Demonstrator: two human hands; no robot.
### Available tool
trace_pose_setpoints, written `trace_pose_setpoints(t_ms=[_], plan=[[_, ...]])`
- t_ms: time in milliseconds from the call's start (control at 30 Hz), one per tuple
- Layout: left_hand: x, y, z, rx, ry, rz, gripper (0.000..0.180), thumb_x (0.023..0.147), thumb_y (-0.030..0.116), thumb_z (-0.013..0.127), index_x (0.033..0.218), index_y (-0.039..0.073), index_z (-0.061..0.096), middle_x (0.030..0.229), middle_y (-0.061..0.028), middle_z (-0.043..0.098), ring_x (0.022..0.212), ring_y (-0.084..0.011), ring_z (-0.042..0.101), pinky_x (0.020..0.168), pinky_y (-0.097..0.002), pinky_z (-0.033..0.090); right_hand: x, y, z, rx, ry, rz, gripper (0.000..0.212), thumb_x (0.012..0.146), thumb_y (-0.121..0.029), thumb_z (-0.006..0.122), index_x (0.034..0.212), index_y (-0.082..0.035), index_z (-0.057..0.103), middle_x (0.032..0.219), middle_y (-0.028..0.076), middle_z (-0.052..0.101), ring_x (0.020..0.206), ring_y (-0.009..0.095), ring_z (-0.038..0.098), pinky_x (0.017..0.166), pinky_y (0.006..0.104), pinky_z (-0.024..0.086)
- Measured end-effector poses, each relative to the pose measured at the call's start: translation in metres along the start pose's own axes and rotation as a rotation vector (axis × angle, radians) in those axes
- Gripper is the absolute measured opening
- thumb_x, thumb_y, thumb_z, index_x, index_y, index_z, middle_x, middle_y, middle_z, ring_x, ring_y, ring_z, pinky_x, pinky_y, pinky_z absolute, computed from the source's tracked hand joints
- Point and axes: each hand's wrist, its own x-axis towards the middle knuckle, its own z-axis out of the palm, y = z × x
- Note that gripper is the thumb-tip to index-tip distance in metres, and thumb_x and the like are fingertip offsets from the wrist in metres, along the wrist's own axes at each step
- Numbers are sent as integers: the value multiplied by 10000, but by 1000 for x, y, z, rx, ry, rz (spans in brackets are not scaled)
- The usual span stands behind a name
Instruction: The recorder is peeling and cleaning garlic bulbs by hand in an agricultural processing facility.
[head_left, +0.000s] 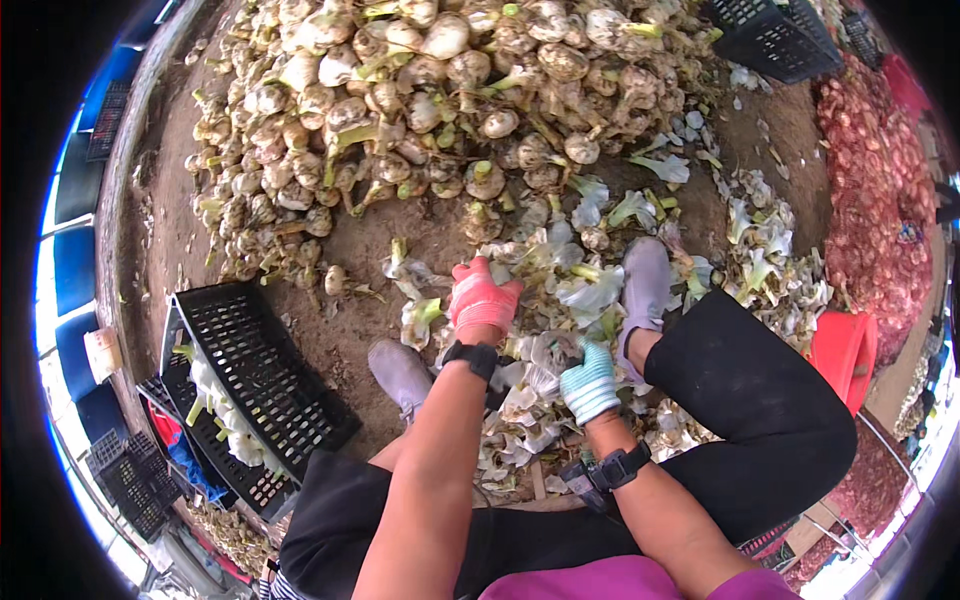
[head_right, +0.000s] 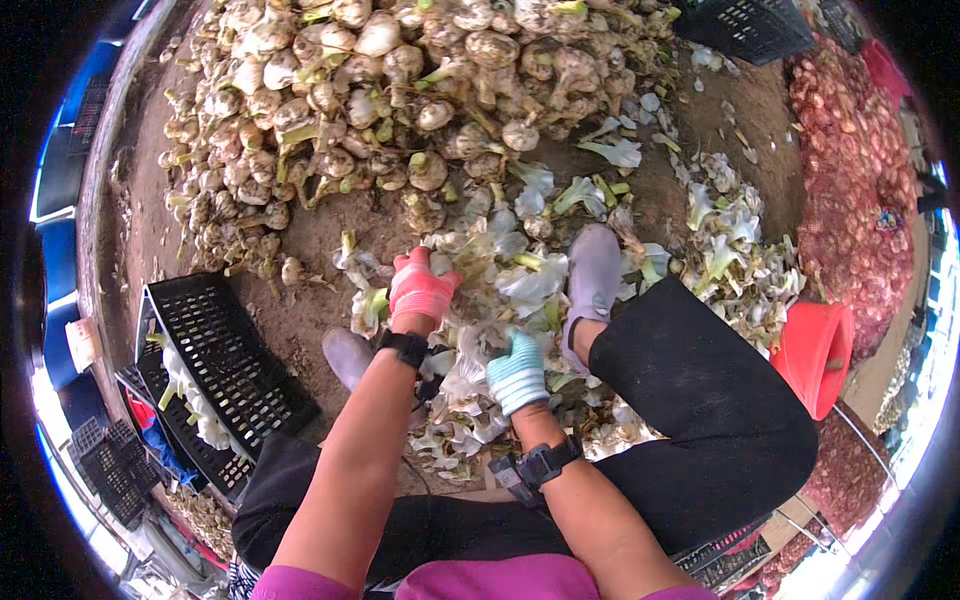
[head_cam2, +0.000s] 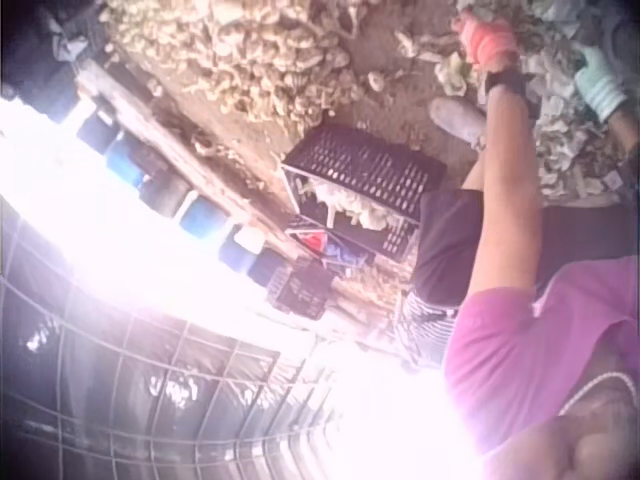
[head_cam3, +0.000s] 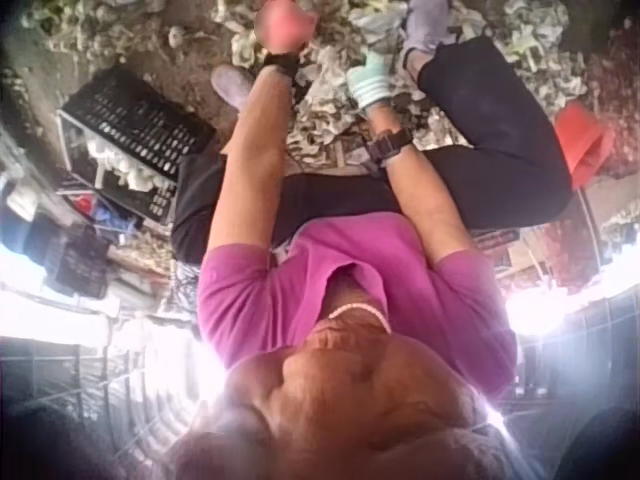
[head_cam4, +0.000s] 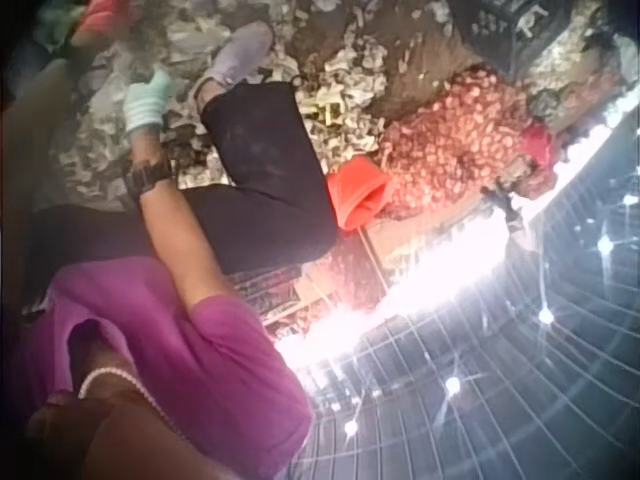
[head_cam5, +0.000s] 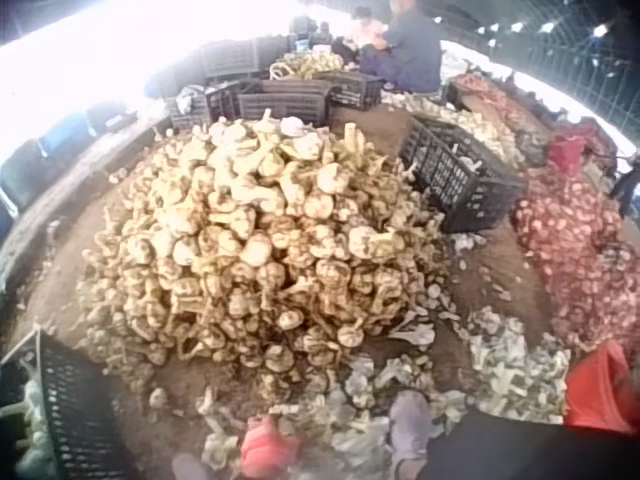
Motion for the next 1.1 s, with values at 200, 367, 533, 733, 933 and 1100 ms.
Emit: trace_pose_setpoints(t_ms=[200, 367, 533, 733, 933, 1100], plan=[[-20, -19, -38, -472, -265, 53, 477, 592, 73, 628, 1062, 40, 551, 961, -105, 579, 843, -176, 565, 752, -271, 439, 22, 11, -17, 235, 28, -62, 278, 703, 68, 426, 940, 30, 567, 794, 76, 598, 708, 118, 522, 658, 242, 426], [-104, -15, -104, -1132, -562, 240, 542, 590, -113, 523, 1119, 1, 497, 1014, -68, 561, 922, -156, 534, 813, -252, 415, -8, -44, -16, -27, -290, -296, 248, 733, -5, 446, 941, 21, 578, 825, 133, 623, 725, 187, 587, 653, 296, 460], [-162, -19, -118, -822, -400, 325, 553, 587, -46, 579, 1131, 3, 490, 973, -46, 551, 861, -131, 526, 759, -239, 424, -53, -62, -18, -148, -291, -434, 248, 691, -6, 496, 923, 19, 577, 812, 165, 615, 753, 237, 592, 675, 316, 457], [-194, -35, -130, -1204, -500, 183, 475, 626, 1, 641, 1082, -12, 511, 950, -73, 560, 824, -121, 553, 726, -246, 467, -78, -53, -32, 269, -583, -277, 227, 791, 3, 438, 977, 1, 569, 836, 51, 607, 693, 87, 538, 591, 206, 423], [-205, -48, -130, -1255, -344, 486, 514, 590, -10, 633, 1089, -14, 506, 1130, -85, 456, 1034, -174, 461, 882, -272, 380, -103, -63, -32, 461, -661, -331, 236, 779, 38, 447, 982, 4, 564, 882, 41, 601, 702, 84, 537, 594, 197, 433], [-202, -57, -121, -1345, -462, 492, 532, 636, 86, 633, 1137, 9, 470, 1131, -85, 441, 1018, -200, 457, 835, -292, 402, -123, -83, -34, -124, -375, -601, 234, 727, 46, 466, 922, 1, 588, 810, 77, 623, 726, 115, 551, 657, 266, 446]])
